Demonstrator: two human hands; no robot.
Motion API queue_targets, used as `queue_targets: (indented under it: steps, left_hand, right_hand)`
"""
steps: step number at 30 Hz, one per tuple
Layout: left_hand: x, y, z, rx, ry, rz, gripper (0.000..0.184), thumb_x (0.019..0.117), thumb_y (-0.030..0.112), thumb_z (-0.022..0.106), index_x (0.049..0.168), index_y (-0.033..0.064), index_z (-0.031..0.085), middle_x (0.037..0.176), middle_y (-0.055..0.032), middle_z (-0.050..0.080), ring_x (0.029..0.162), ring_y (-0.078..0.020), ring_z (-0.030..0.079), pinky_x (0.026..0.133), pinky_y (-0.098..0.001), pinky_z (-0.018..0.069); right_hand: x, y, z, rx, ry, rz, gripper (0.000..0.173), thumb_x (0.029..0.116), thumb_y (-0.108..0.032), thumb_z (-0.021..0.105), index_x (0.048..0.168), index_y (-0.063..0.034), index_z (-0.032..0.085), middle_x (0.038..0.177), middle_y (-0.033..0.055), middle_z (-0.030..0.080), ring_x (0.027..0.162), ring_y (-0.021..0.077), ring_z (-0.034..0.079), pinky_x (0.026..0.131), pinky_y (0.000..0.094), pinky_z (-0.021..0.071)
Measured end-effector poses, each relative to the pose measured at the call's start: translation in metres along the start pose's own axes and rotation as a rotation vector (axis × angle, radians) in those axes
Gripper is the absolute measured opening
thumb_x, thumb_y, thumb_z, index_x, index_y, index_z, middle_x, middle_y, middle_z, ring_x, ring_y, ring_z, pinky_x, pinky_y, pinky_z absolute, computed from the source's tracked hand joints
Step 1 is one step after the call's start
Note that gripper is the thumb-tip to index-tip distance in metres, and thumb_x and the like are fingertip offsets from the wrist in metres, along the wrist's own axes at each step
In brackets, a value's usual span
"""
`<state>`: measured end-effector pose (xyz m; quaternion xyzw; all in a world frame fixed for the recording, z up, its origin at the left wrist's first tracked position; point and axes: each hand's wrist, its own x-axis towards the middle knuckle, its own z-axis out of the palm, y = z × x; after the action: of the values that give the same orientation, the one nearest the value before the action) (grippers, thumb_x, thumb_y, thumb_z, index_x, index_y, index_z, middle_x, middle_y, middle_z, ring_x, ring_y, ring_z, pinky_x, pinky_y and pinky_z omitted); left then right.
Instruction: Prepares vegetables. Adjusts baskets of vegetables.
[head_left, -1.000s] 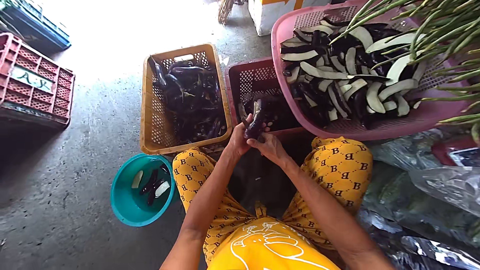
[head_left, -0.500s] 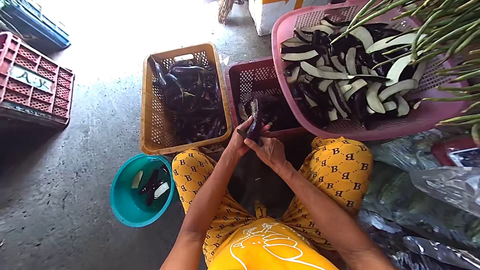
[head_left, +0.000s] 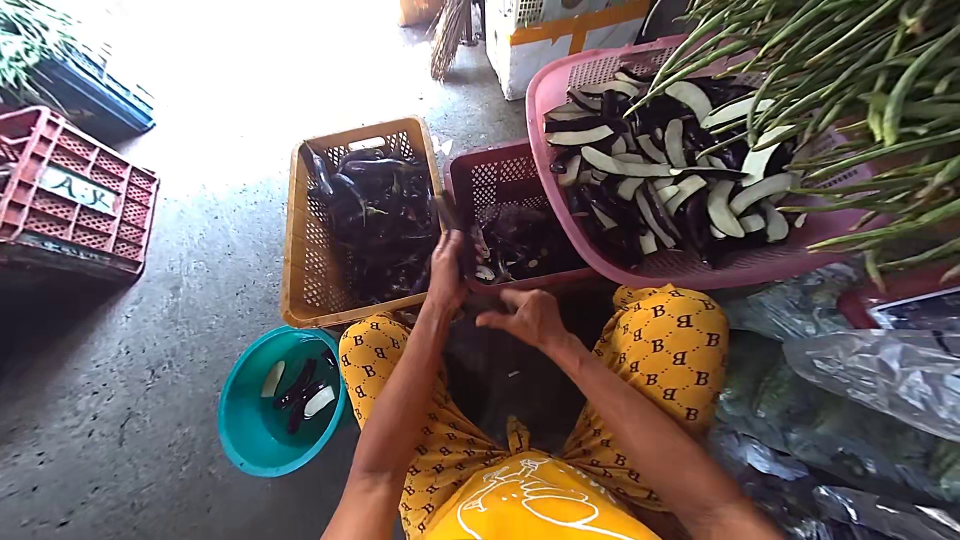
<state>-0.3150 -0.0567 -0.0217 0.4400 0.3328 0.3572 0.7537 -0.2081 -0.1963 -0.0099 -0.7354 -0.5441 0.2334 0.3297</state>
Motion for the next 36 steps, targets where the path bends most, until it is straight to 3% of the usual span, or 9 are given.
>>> queue_targets:
  steps: [2, 4, 6, 17, 27, 30, 33, 34, 36]
  left_hand:
    - [-0.01, -0.005, 0.004, 0.192, -0.124, -0.013, 0.044, 0.1105, 0.03, 0.04, 0.152, 0.015, 0.039, 0.101, -0.0035, 0.066, 0.076, -0.0082, 0.063, 0.068, -0.0263, 0.0561]
    - [-0.019, -0.013, 0.01, 0.297, -0.241, -0.041, 0.05, 0.1088, 0.025, 0.044, 0.156, 0.0128, 0.032, 0.106, -0.0078, 0.066, 0.078, -0.012, 0.065, 0.07, -0.0296, 0.0572]
    - [-0.026, -0.019, 0.012, 0.327, -0.337, -0.075, 0.053, 0.1067, 0.021, 0.049, 0.156, 0.0125, 0.03, 0.117, -0.0102, 0.064, 0.085, -0.0146, 0.066, 0.076, -0.0326, 0.0571]
    - [-0.025, -0.006, 0.014, 0.019, -0.187, -0.178, 0.041, 0.1128, 0.027, 0.026, 0.123, 0.0079, 0.06, 0.095, -0.0024, 0.07, 0.081, -0.0079, 0.069, 0.073, -0.0252, 0.0591]
    - [-0.021, -0.01, 0.015, -0.034, -0.112, -0.238, 0.039, 0.1128, 0.031, 0.031, 0.122, 0.0083, 0.061, 0.095, -0.0036, 0.071, 0.077, -0.009, 0.069, 0.066, -0.0247, 0.0596]
    - [-0.01, -0.013, 0.02, 0.035, -0.052, -0.264, 0.044, 0.1125, 0.038, 0.032, 0.128, 0.0067, 0.059, 0.102, -0.0071, 0.069, 0.084, -0.0127, 0.068, 0.074, -0.0307, 0.0591]
    - [0.024, -0.019, 0.02, 0.118, -0.066, -0.23, 0.054, 0.1129, 0.041, 0.027, 0.135, -0.0011, 0.053, 0.118, -0.0142, 0.065, 0.102, -0.0191, 0.065, 0.09, -0.0383, 0.0558]
    - [0.037, -0.022, 0.02, 0.196, -0.081, -0.196, 0.056, 0.113, 0.041, 0.026, 0.137, -0.003, 0.052, 0.125, -0.0162, 0.063, 0.111, -0.0204, 0.063, 0.097, -0.0397, 0.0525]
    - [0.063, -0.014, 0.015, 0.43, -0.119, -0.098, 0.055, 0.113, 0.036, 0.032, 0.15, -0.0024, 0.044, 0.146, -0.0211, 0.053, 0.133, -0.0262, 0.054, 0.112, -0.0451, 0.0432]
  right_hand:
    - [0.02, 0.007, -0.015, 0.299, 0.112, 0.173, 0.049, 0.0945, -0.041, 0.073, 0.104, 0.0057, 0.065, 0.077, 0.0132, 0.06, 0.067, 0.0227, 0.057, 0.066, 0.0444, 0.0509]
    - [0.03, 0.015, -0.024, 0.613, 0.155, 0.322, 0.04, 0.0984, -0.028, 0.07, 0.127, -0.0029, 0.058, 0.08, 0.0028, 0.058, 0.055, 0.0075, 0.044, 0.051, 0.0259, 0.0421]
    - [0.028, 0.02, -0.023, 0.857, 0.15, 0.395, 0.043, 0.0955, -0.015, 0.073, 0.133, -0.0053, 0.055, 0.084, 0.0022, 0.063, 0.053, 0.0042, 0.046, 0.047, 0.0204, 0.0409]
    - [0.025, 0.019, -0.026, 1.191, 0.219, 0.373, 0.022, 0.1035, -0.005, 0.056, 0.126, -0.0061, 0.06, 0.078, -0.0012, 0.064, 0.048, 0.0014, 0.047, 0.045, 0.0172, 0.0456]
    - [0.028, 0.013, -0.019, 1.16, 0.271, 0.417, 0.023, 0.104, -0.007, 0.057, 0.127, -0.0055, 0.06, 0.083, 0.0008, 0.066, 0.046, 0.0017, 0.045, 0.043, 0.0161, 0.0425]
    - [0.029, 0.012, -0.018, 0.958, 0.282, 0.381, 0.038, 0.1076, -0.016, 0.053, 0.145, -0.0093, 0.049, 0.119, 0.0067, 0.066, 0.072, 0.0097, 0.065, 0.063, 0.0262, 0.0568]
    - [0.03, 0.012, -0.015, 0.797, 0.242, 0.235, 0.053, 0.1084, -0.016, 0.049, 0.158, -0.0099, 0.032, 0.159, 0.015, 0.04, 0.114, 0.0244, 0.068, 0.087, 0.0401, 0.061]
    - [0.028, 0.011, -0.014, 0.721, 0.258, 0.214, 0.05, 0.1079, -0.016, 0.051, 0.155, -0.0072, 0.037, 0.156, 0.0171, 0.044, 0.111, 0.0257, 0.069, 0.085, 0.0412, 0.0618]
    - [0.026, 0.006, -0.014, 0.566, 0.306, 0.233, 0.034, 0.1057, -0.016, 0.057, 0.135, 0.0004, 0.057, 0.12, 0.0183, 0.068, 0.09, 0.0227, 0.073, 0.077, 0.0402, 0.0614]
